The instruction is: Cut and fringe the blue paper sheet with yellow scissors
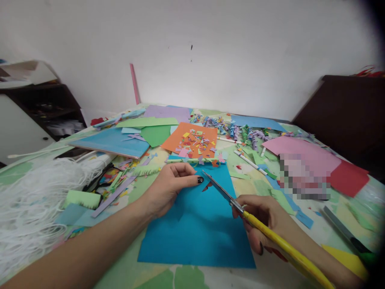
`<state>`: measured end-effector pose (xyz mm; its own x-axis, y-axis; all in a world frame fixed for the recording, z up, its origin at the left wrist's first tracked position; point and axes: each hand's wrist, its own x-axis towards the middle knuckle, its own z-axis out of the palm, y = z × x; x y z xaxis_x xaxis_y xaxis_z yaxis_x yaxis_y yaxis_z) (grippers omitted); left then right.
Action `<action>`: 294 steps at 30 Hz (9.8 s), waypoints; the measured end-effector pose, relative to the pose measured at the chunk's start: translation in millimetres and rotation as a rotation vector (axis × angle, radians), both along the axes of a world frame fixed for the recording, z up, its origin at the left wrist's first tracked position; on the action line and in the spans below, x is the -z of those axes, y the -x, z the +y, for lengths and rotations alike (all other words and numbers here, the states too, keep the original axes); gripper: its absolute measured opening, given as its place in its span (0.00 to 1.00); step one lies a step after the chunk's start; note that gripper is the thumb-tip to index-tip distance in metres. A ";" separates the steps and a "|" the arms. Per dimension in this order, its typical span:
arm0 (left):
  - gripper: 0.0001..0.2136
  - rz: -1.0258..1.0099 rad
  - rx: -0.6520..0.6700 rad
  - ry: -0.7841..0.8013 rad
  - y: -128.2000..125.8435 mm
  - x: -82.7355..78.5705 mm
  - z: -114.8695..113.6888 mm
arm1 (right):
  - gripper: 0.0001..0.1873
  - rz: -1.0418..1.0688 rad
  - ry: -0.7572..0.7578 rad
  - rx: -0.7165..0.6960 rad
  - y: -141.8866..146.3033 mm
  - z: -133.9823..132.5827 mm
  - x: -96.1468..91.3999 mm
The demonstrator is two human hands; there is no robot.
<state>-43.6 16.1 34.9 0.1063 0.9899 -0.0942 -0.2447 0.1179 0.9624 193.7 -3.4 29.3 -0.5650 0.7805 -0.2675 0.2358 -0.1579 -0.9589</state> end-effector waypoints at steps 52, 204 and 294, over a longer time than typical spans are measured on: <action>0.11 -0.040 -0.010 0.029 1.5 0.3 0.7 | 0.27 -0.006 -0.027 -0.014 0.0 0.7 -3.1; 0.08 0.020 0.018 0.033 4.1 3.7 0.3 | 0.26 -0.078 -0.012 -0.028 -1.9 -0.6 -5.6; 0.08 0.014 0.015 0.030 3.5 7.4 2.3 | 0.21 -0.074 0.016 -0.022 -1.2 -0.7 -4.1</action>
